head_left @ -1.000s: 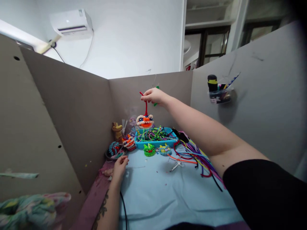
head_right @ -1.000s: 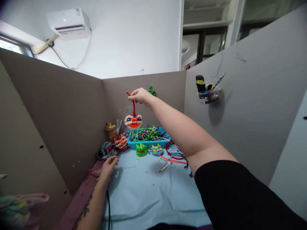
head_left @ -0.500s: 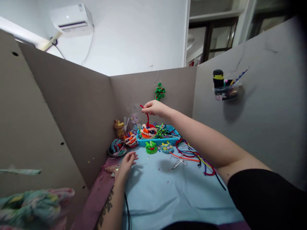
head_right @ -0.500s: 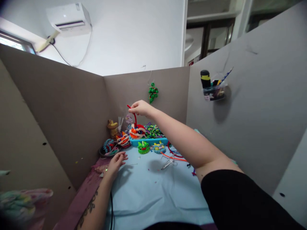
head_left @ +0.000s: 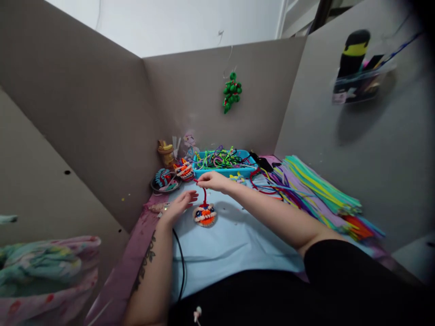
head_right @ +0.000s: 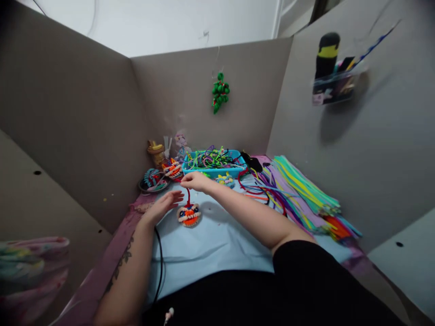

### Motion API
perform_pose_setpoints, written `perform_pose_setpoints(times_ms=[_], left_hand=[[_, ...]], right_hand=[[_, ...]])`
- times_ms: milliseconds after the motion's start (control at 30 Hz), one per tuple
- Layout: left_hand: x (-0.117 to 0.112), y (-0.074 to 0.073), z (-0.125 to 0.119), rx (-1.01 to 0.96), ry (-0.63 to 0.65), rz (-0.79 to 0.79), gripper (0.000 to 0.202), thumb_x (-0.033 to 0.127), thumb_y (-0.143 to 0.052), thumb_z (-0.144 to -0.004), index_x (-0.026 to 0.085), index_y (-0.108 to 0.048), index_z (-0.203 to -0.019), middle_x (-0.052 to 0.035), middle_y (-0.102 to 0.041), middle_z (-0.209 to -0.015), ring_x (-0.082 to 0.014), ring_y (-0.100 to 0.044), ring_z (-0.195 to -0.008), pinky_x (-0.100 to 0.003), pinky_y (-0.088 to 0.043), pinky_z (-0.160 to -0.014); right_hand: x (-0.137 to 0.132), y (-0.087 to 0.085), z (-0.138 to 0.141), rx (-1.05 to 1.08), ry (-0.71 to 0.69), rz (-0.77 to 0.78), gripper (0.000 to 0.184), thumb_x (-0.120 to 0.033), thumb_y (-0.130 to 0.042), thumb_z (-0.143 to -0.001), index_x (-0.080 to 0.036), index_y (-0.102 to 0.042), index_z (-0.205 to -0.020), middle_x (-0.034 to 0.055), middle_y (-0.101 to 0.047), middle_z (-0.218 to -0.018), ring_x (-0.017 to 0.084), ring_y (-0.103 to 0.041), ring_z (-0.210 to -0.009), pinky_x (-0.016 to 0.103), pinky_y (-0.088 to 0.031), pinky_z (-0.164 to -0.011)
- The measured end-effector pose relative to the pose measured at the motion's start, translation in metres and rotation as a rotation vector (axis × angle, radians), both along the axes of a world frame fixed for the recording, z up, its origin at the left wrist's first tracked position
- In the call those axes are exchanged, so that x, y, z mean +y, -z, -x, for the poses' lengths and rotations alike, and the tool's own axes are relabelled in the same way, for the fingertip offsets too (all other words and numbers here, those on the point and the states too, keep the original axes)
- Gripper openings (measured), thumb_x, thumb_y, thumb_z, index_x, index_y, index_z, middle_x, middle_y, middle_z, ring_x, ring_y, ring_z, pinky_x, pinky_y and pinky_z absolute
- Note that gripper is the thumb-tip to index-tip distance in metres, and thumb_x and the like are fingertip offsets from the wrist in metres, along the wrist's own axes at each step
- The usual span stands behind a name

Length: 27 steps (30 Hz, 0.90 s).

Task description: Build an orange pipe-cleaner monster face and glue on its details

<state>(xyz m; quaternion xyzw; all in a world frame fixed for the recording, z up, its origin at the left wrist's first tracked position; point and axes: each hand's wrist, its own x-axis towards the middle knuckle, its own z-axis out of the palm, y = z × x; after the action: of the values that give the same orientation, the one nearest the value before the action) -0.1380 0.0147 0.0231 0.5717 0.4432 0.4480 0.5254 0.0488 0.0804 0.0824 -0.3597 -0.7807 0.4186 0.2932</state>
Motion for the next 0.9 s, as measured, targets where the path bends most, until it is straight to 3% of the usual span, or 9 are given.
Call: perform_pose_setpoints(times_ms=[100, 167, 267, 400, 600, 900], left_hand=[[-0.006, -0.003, 0.004, 0.178, 0.078, -0.027, 0.06, 0.037, -0.074, -0.057, 0.019, -0.057, -0.112, -0.0125, -0.051, -0.126, -0.0289, -0.045, -0.117, -0.039, -0.036, -0.097], [-0.009, -0.003, 0.005, 0.267, 0.12, -0.059, 0.076, 0.027, -0.08, -0.045, 0.021, -0.055, -0.116, -0.0107, -0.047, -0.13, -0.0302, -0.037, -0.124, -0.04, -0.03, -0.102], [-0.014, 0.0, 0.001, 0.356, 0.156, -0.106, 0.089, 0.023, -0.082, -0.038, 0.02, -0.051, -0.121, -0.011, -0.045, -0.132, -0.0304, -0.032, -0.127, -0.041, -0.022, -0.106], [-0.023, 0.001, -0.008, 0.367, 0.148, -0.129, 0.089, 0.025, -0.081, -0.041, 0.018, -0.048, -0.123, -0.0116, -0.043, -0.133, -0.0293, -0.035, -0.126, -0.038, -0.024, -0.106], [-0.028, -0.002, -0.019, 0.302, 0.147, -0.056, 0.073, 0.027, -0.076, -0.053, 0.018, -0.049, -0.12, -0.0108, -0.052, -0.123, -0.0278, -0.046, -0.116, -0.036, -0.037, -0.096], [-0.027, 0.0, -0.021, 0.294, 0.152, -0.09, 0.07, 0.026, -0.076, -0.053, 0.019, -0.049, -0.118, -0.0116, -0.052, -0.122, -0.0279, -0.047, -0.115, -0.036, -0.04, -0.093]], right_hand=[[-0.026, 0.025, -0.015, 0.157, 0.224, -0.219, 0.026, -0.029, -0.055, -0.076, -0.016, -0.06, -0.098, 0.0057, -0.061, -0.092, 0.015, -0.054, -0.08, 0.028, -0.044, -0.073], [-0.048, 0.042, -0.028, 0.165, 0.308, -0.331, 0.019, -0.024, -0.049, -0.08, -0.017, -0.06, -0.094, 0.0065, -0.06, -0.091, 0.017, -0.054, -0.083, 0.032, -0.043, -0.078], [-0.073, 0.067, -0.041, 0.046, 0.06, -0.445, 0.019, -0.018, -0.055, -0.075, -0.021, -0.06, -0.093, 0.0062, -0.058, -0.091, 0.021, -0.051, -0.093, 0.037, -0.039, -0.088], [-0.075, 0.088, -0.042, 0.006, -0.029, -0.465, 0.056, -0.018, -0.062, -0.068, -0.021, -0.043, -0.121, 0.0115, -0.046, -0.118, 0.025, -0.04, -0.113, 0.043, -0.034, -0.096], [-0.061, 0.099, -0.036, 0.027, -0.013, -0.322, 0.069, -0.014, -0.063, -0.065, -0.021, -0.034, -0.127, 0.0117, -0.038, -0.125, 0.025, -0.038, -0.118, 0.043, -0.033, -0.098], [-0.063, 0.101, -0.034, 0.072, 0.025, -0.249, 0.067, -0.012, -0.061, -0.064, -0.021, -0.036, -0.125, 0.0113, -0.038, -0.122, 0.022, -0.043, -0.112, 0.04, -0.038, -0.096]])
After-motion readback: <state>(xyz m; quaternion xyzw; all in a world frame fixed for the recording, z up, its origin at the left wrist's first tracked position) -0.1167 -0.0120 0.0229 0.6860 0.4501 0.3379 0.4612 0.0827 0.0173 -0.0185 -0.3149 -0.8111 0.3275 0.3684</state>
